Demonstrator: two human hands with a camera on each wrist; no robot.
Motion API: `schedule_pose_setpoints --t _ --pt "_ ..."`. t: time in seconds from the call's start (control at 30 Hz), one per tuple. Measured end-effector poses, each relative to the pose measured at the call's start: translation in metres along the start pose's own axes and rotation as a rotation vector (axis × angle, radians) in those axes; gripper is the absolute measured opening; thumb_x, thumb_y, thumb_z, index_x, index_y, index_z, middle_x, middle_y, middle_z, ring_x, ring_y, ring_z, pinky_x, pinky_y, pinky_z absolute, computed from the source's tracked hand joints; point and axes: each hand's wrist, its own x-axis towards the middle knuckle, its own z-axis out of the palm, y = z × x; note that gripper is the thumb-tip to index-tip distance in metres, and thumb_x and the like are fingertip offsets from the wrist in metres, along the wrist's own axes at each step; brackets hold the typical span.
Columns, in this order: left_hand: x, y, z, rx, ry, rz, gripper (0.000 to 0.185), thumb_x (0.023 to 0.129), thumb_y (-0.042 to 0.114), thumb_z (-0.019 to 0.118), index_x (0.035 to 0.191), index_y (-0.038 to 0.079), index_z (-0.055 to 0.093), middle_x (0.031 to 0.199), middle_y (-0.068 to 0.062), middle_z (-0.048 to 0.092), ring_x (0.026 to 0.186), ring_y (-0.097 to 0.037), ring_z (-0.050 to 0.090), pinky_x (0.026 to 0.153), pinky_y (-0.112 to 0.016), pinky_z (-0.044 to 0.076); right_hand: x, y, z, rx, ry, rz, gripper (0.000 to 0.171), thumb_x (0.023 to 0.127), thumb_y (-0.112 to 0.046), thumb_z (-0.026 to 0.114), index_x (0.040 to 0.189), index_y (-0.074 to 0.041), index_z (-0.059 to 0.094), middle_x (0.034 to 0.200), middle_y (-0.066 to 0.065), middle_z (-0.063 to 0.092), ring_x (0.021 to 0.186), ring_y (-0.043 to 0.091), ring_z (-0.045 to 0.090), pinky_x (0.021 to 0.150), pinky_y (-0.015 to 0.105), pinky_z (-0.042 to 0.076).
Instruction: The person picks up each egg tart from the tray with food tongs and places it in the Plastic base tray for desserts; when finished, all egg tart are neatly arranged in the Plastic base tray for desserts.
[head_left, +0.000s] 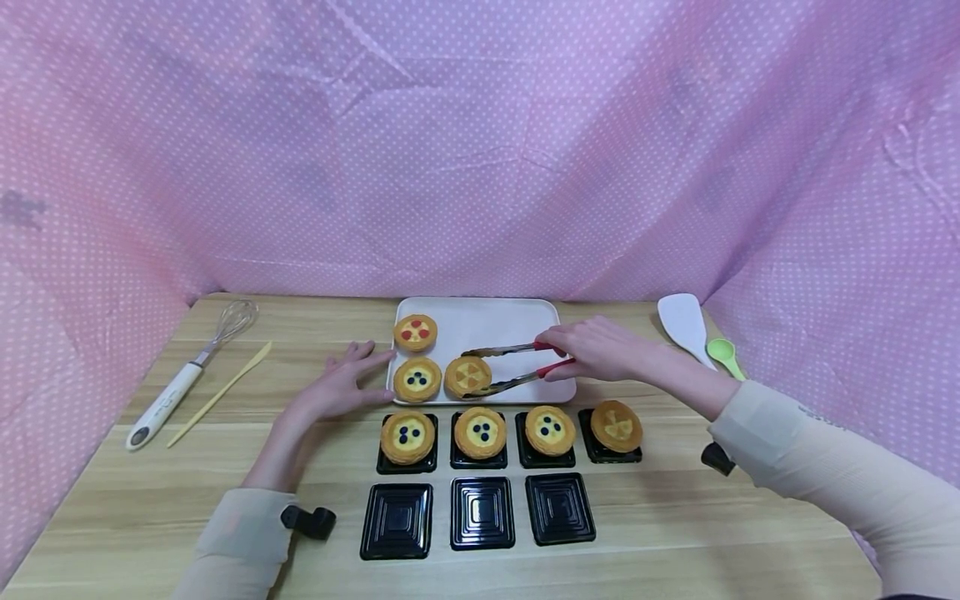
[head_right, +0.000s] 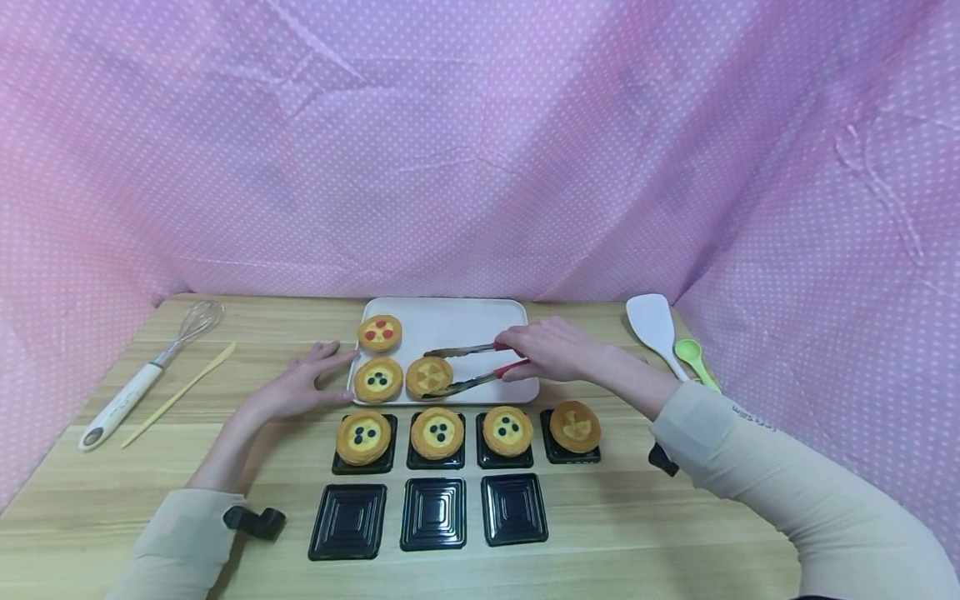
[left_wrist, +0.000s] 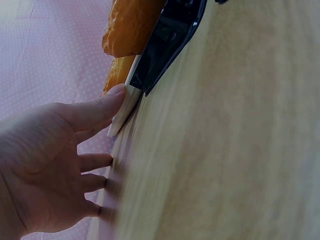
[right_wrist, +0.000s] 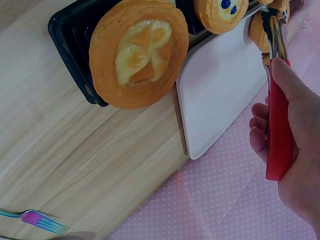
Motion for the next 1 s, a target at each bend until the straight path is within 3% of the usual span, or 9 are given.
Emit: schedule_pose_setpoints --t 0.53,0.77,1.0 --pt "0.001 0.001 0.004 -0.006 -0.006 0.007 0.08 0.092 0.046 0.072 0.159 0.016 0.04 0.17 -0.03 0.009 0.156 -0.057 -0.002 0.12 -0.078 -0.008 -0.006 0.001 -0.003 -0.014 0.02 -0.011 0.046 0.09 -0.045 0.076 0.124 -0.014 0.069 0.085 -0.004 0.066 0.063 0.005 0.049 0.054 0.021 0.041" --pt "0.001 0.0 0.002 -0.006 -0.012 0.004 0.079 0.093 0.044 0.072 0.159 0.016 0.039 0.17 -0.029 0.007 0.156 -0.056 -0.004 0.12 -0.077 -0.01 -0.011 -0.008 -0.026 -0.034 0.077 -0.04 0.046 0.089 -0.048 0.077 0.121 -0.016 0.069 0.08 -0.009 0.064 0.059 0.002 0.048 0.049 0.02 0.04" --pt "0.0 0.0 0.0 -0.014 -0.009 0.011 0.08 0.092 0.045 0.072 0.159 0.015 0.039 0.17 -0.03 0.008 0.155 -0.058 -0.003 0.12 -0.077 -0.01 -0.011 -0.031 -0.045 -0.016 0.061 -0.082 0.045 0.091 -0.05 0.074 0.124 -0.021 0.068 0.088 -0.01 0.068 0.061 0.0 0.05 0.052 0.018 0.044"
